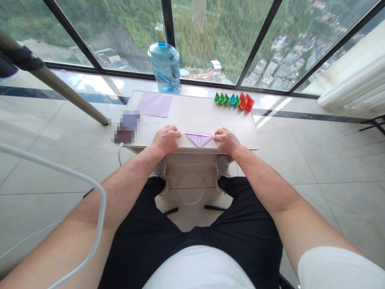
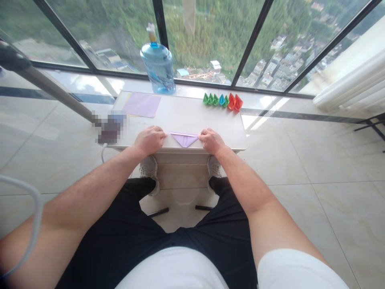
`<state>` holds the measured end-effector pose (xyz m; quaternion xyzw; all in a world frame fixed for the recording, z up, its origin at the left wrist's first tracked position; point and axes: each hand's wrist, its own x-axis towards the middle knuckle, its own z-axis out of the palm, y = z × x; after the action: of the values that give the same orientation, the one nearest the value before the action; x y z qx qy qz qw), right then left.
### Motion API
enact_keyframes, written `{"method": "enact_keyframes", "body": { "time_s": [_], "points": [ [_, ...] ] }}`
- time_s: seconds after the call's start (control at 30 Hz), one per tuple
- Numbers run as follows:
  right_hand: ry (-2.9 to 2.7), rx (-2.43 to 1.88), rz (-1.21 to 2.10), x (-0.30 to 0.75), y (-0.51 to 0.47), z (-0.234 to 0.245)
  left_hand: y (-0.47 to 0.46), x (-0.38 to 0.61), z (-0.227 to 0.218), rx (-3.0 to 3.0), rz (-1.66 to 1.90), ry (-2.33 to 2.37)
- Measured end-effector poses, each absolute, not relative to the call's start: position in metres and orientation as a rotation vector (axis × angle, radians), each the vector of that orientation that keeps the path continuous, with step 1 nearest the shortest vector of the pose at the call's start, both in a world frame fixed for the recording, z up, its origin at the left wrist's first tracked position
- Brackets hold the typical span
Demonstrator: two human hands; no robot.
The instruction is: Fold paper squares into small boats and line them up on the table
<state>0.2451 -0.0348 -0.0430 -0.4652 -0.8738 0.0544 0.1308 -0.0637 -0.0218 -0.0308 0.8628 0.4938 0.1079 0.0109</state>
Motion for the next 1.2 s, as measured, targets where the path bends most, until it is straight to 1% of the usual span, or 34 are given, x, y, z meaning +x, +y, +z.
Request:
{"method": "enact_keyframes", "body": {
  "time_s": [0.07,0.13,0.2,0.27,0.37,0.47,0.57,0.67,0.8,0.9,0.97,1.0,1.07,1.13,1.2],
  "points": [
    [-2.522,-1.373,0.154,0.246,-0.036,-0.043,-0.026,-0.055,-0.026,2.64,0.356,1.642],
    [-2.502,-1.41,0.156,0.243,-0.037,-0.043,-0.032,-0.04,-0.021,2.588,0.519,1.727],
    [-2.484,-1.452,0.159,0.239,-0.037,-0.043,-0.041,-0.022,-0.019,2.643,0.617,1.521],
    [-2.483,-1.477,0.163,0.234,-0.038,-0.042,-0.049,-0.004,-0.022,2.699,0.505,1.333],
    [-2.472,-1.519,0.174,0.229,-0.038,-0.038,-0.057,0.01,-0.035,2.592,0.24,1.431],
    [-2.438,-1.649,0.173,0.229,-0.039,-0.029,-0.059,0.009,-0.047,2.528,0.114,1.468],
    [-2.405,-1.843,0.156,0.229,-0.04,-0.019,-0.059,0.003,-0.049,2.536,0.099,1.457],
    [-2.317,-1.996,0.182,0.23,-0.039,-0.01,-0.061,0.006,-0.043,2.601,0.149,1.501],
    [-2.137,-2.03,0.246,0.23,-0.034,-0.002,-0.068,0.017,-0.027,2.734,0.234,1.444],
    [-1.974,-2.0,0.29,0.232,-0.026,0.001,-0.068,0.021,-0.014,2.705,0.288,1.331],
    [-1.809,-1.927,0.393,0.231,-0.019,0.003,-0.061,0.019,-0.005,2.53,0.419,1.33],
    [-1.709,-1.867,0.481,0.23,-0.016,0.003,-0.054,0.017,-0.001,2.37,0.542,1.374],
    [-1.499,-1.696,0.725,0.225,-0.012,0.004,-0.038,0.014,0.004,1.907,0.818,1.416],
    [-1.325,-1.497,1.0,0.217,-0.011,0.006,-0.023,0.013,0.006,1.372,1.126,1.314],
    [-1.22,-1.34,1.227,0.205,-0.013,0.007,-0.012,0.016,0.006,0.976,1.264,1.151]
  ]
}}
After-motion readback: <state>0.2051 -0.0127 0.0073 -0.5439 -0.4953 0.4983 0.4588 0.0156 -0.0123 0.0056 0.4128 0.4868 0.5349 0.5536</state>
